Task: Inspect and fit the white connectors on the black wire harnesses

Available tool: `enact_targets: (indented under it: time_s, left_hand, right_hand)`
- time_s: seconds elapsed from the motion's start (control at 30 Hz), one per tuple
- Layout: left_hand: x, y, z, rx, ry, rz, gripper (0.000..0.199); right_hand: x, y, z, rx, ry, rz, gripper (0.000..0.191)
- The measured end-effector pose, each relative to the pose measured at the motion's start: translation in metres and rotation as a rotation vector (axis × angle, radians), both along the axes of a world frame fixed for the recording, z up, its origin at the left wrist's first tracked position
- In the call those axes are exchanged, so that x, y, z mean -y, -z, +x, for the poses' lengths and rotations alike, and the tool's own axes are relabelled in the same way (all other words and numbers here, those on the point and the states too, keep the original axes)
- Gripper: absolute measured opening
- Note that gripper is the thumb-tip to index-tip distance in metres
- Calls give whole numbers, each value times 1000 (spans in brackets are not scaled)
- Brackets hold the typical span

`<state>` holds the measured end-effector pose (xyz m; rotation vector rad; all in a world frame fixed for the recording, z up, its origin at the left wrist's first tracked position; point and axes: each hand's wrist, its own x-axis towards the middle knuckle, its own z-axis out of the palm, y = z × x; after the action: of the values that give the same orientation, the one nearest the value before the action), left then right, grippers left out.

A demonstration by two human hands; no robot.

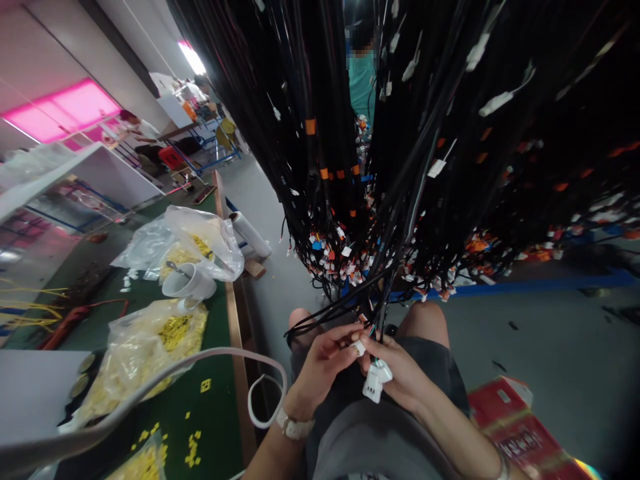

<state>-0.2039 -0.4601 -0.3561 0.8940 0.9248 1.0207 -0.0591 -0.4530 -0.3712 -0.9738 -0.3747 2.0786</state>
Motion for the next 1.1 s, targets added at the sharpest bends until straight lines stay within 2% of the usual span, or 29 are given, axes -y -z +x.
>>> enact_targets:
  time_s: [0.17,0.37,0.53,0.6,0.73,0.87,0.97,1.1]
  left_hand:
    - [4,4,3,-2,-64,29,31]
    - [4,2,4,-28,-80,53,27]
    - [0,4,3,55,-30,-18,31]
    - [-1,7,3,88,-54,-62,32]
    - [-4,15,3,171,-125,-125,31]
    - [-4,23,0,226,-162,-192,34]
    - [-2,26,-1,163,-176,-227,31]
    - [2,26,1,-5,-159,-227,26]
  right_hand:
    - [2,7,-2,53,6,24,43]
    - [2,5,-2,88,-5,64,44]
    - [1,5,-5,67,19,33,42]
    - [0,7,-8,41,32,7,40]
    - [-9,17,-8,-139,56,-144,34]
    - [-20,28,0,-545,117,-333,20]
    - [-25,31,7,-741,171,-346,12]
    - [-28,31,7,-773,225,-378,17]
